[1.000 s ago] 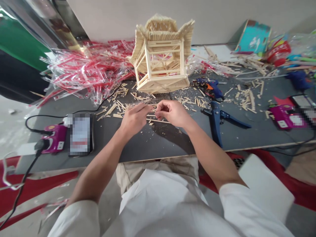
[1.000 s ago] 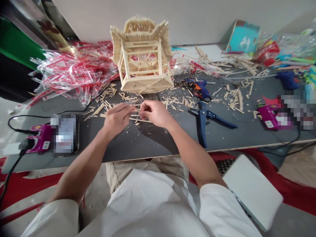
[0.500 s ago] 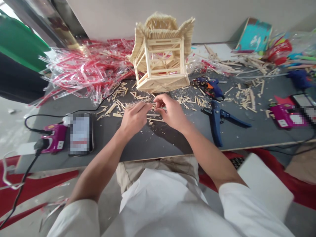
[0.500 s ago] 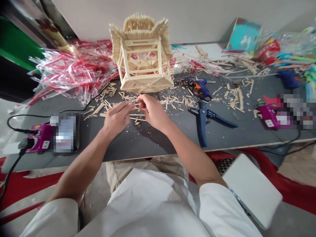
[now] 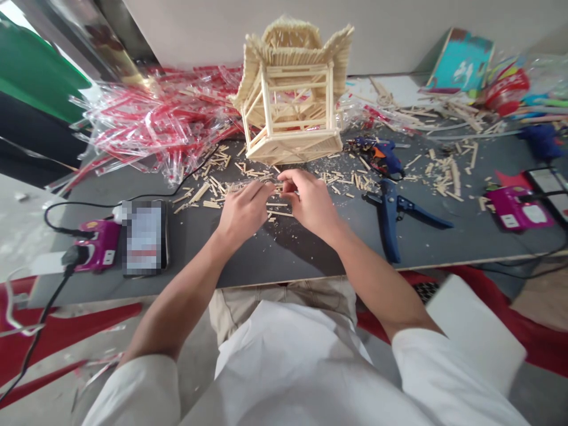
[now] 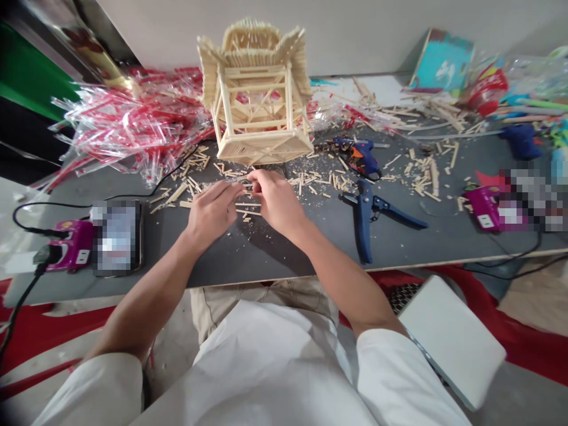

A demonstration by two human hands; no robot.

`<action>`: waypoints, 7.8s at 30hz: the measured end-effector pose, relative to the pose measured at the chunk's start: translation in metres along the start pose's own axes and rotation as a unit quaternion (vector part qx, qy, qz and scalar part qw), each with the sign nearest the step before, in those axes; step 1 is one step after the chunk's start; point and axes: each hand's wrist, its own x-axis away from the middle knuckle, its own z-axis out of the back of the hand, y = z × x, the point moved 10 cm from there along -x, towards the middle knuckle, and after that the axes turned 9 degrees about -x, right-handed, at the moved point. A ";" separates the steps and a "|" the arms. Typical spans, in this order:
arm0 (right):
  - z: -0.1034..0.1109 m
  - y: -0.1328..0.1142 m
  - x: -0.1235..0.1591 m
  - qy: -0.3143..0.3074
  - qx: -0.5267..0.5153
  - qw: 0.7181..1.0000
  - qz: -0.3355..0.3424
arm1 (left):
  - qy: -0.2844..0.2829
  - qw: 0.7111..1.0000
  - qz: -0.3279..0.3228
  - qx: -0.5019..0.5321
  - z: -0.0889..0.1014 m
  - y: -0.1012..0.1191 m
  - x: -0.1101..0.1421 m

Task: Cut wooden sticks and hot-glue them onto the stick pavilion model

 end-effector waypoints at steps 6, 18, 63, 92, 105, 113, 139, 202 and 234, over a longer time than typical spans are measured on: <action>0.000 -0.010 0.003 0.024 0.040 0.998 0.046 | 0.011 1.000 0.012 0.022 0.005 -0.003 -0.002; -0.003 -0.022 0.008 0.028 0.114 0.989 0.086 | 0.018 0.994 0.057 0.091 0.007 -0.012 -0.002; 0.001 0.005 0.001 -0.007 -0.024 0.999 0.045 | -0.036 0.998 -0.051 -0.009 -0.015 -0.002 0.005; 0.001 -0.015 0.006 0.007 0.066 0.996 0.063 | -0.020 1.000 -0.001 0.002 -0.005 0.004 -0.001; -0.002 -0.032 0.006 0.012 0.035 0.989 0.141 | -0.043 0.969 0.171 0.174 -0.020 -0.048 0.002; 0.036 -0.010 0.001 0.111 -0.036 0.990 0.086 | -0.041 0.958 0.206 0.194 -0.025 -0.056 0.007; 0.105 -0.018 0.192 -0.182 -0.017 0.952 -0.246 | -0.029 0.968 0.158 0.192 -0.021 -0.034 0.003; -0.014 0.043 0.007 0.004 -0.309 0.944 -0.112 | -0.066 0.968 0.140 0.195 -0.030 -0.027 0.008; -0.017 0.046 0.008 -0.032 -0.415 0.896 -0.154 | -0.096 0.877 0.248 0.400 -0.050 -0.029 0.014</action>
